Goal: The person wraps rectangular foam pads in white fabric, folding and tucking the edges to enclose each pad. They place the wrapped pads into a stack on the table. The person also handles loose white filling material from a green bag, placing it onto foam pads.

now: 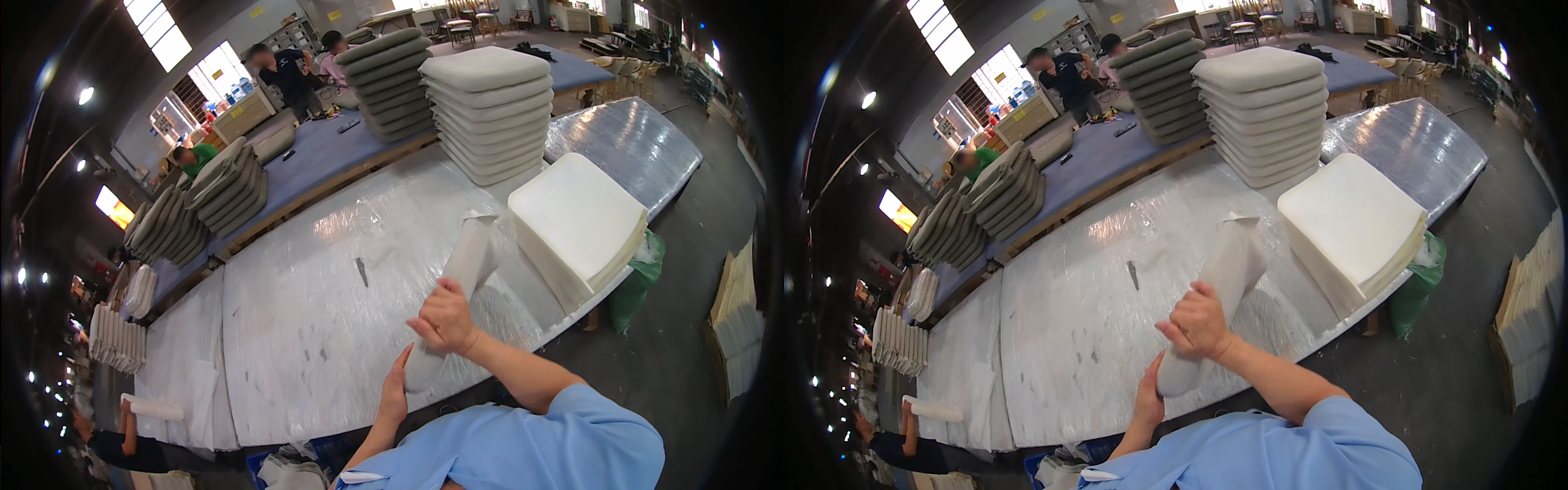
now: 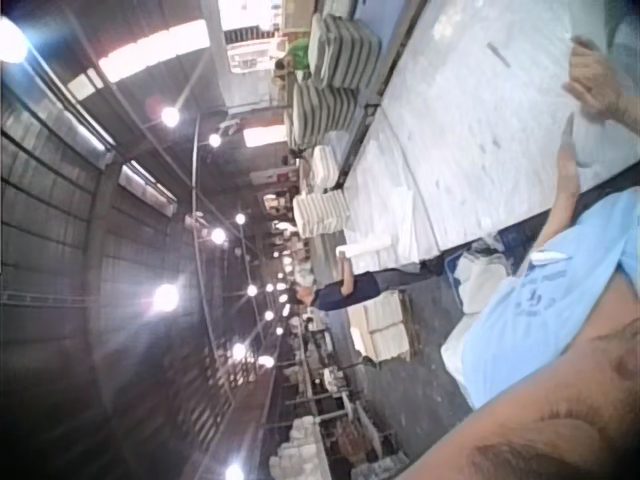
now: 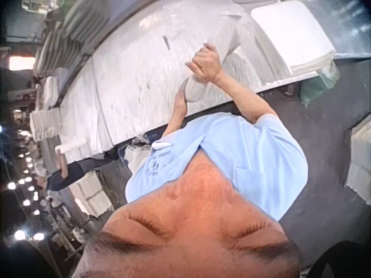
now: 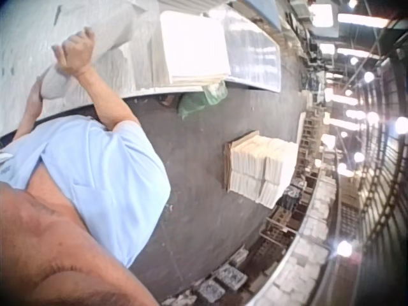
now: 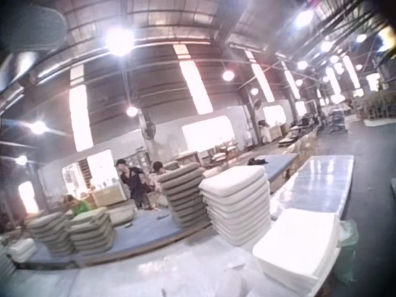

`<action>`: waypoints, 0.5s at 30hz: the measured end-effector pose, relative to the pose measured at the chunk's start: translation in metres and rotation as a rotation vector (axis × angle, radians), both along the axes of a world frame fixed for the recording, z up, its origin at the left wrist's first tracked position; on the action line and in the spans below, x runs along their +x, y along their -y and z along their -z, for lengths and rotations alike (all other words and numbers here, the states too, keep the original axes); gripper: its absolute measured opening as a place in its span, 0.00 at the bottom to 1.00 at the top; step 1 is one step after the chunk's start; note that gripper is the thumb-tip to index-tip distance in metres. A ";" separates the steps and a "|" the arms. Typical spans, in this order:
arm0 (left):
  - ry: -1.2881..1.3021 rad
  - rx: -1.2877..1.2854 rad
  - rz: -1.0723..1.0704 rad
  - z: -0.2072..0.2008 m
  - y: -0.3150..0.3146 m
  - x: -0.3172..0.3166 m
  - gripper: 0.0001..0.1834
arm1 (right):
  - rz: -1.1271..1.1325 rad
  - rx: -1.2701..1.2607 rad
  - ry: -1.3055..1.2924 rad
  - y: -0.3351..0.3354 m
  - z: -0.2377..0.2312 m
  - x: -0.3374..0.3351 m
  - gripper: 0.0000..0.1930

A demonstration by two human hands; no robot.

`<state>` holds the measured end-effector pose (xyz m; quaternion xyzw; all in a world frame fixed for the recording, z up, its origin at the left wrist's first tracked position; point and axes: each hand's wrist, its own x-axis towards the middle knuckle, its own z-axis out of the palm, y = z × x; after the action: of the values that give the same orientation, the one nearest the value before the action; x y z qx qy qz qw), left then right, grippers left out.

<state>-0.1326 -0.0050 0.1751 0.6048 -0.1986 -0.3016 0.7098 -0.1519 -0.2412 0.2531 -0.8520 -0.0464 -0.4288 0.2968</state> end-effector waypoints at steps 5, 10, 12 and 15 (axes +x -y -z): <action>0.674 0.319 0.211 -0.070 0.004 -0.009 0.49 | 0.016 0.058 0.013 -0.012 -0.007 0.000 0.13; 0.705 0.300 0.224 -0.072 0.013 0.001 0.50 | 0.003 0.067 -0.017 0.007 -0.013 0.012 0.09; 0.721 0.319 0.219 -0.072 0.013 0.002 0.50 | -0.028 0.051 -0.068 0.014 -0.015 0.014 0.08; 0.708 0.326 0.216 -0.074 0.015 0.001 0.50 | -0.062 0.046 -0.141 0.047 -0.016 0.025 0.07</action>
<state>-0.1314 -0.0204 0.2490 0.7515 -0.4430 -0.1751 0.4565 -0.1271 -0.2880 0.2686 -0.8712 -0.0417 -0.3593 0.3320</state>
